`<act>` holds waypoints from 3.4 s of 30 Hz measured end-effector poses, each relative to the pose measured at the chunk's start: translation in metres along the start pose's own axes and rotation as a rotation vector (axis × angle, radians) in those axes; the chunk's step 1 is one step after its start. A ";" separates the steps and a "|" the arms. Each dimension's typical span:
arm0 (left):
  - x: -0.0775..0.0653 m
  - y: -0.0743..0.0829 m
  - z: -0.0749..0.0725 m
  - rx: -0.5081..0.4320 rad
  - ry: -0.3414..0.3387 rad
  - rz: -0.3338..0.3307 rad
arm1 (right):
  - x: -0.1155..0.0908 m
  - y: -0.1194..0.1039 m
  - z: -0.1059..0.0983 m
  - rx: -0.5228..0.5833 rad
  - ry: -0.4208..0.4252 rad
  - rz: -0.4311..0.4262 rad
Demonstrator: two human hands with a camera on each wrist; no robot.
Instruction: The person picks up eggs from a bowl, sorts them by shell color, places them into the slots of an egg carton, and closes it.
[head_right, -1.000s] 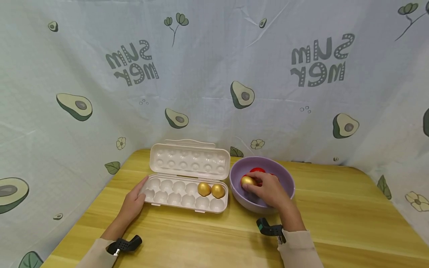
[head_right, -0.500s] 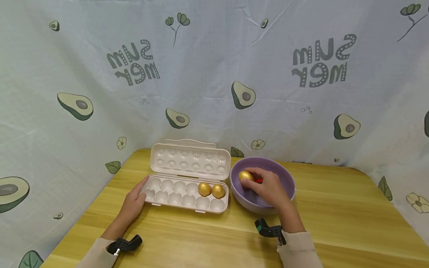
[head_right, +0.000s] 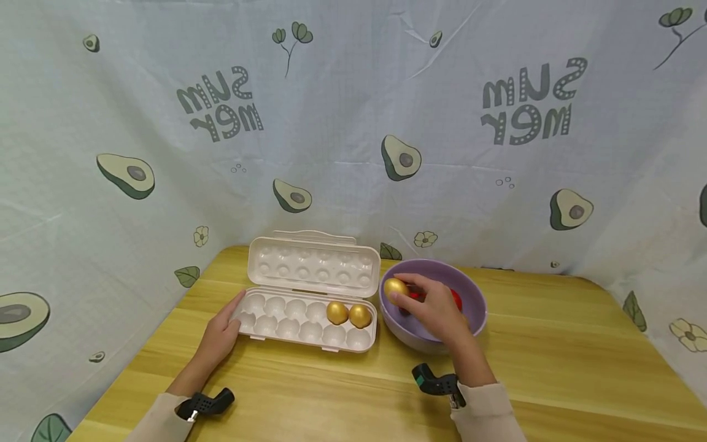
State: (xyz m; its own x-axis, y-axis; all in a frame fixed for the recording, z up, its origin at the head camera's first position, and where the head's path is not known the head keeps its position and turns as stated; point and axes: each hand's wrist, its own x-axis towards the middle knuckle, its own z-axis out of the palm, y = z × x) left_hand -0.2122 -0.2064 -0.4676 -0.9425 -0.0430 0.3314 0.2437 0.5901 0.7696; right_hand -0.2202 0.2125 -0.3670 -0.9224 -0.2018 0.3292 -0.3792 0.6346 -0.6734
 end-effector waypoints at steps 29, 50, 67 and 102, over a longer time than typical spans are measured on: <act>-0.001 -0.001 0.001 0.017 0.007 0.014 | 0.000 -0.012 0.025 0.221 -0.021 0.016; 0.000 -0.001 0.000 0.011 -0.002 0.001 | -0.002 -0.024 0.042 0.245 -0.051 0.030; -0.001 -0.001 0.000 0.030 0.002 0.018 | -0.006 -0.047 0.041 0.286 -0.083 -0.029; 0.001 0.001 -0.001 -0.009 -0.001 -0.012 | 0.008 -0.056 0.078 0.455 -0.132 -0.073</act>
State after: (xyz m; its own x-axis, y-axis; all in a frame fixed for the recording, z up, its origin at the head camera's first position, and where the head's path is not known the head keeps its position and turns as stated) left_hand -0.2123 -0.2069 -0.4665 -0.9455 -0.0496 0.3217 0.2344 0.5820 0.7787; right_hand -0.2121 0.1176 -0.3786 -0.8826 -0.3455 0.3189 -0.4091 0.2301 -0.8830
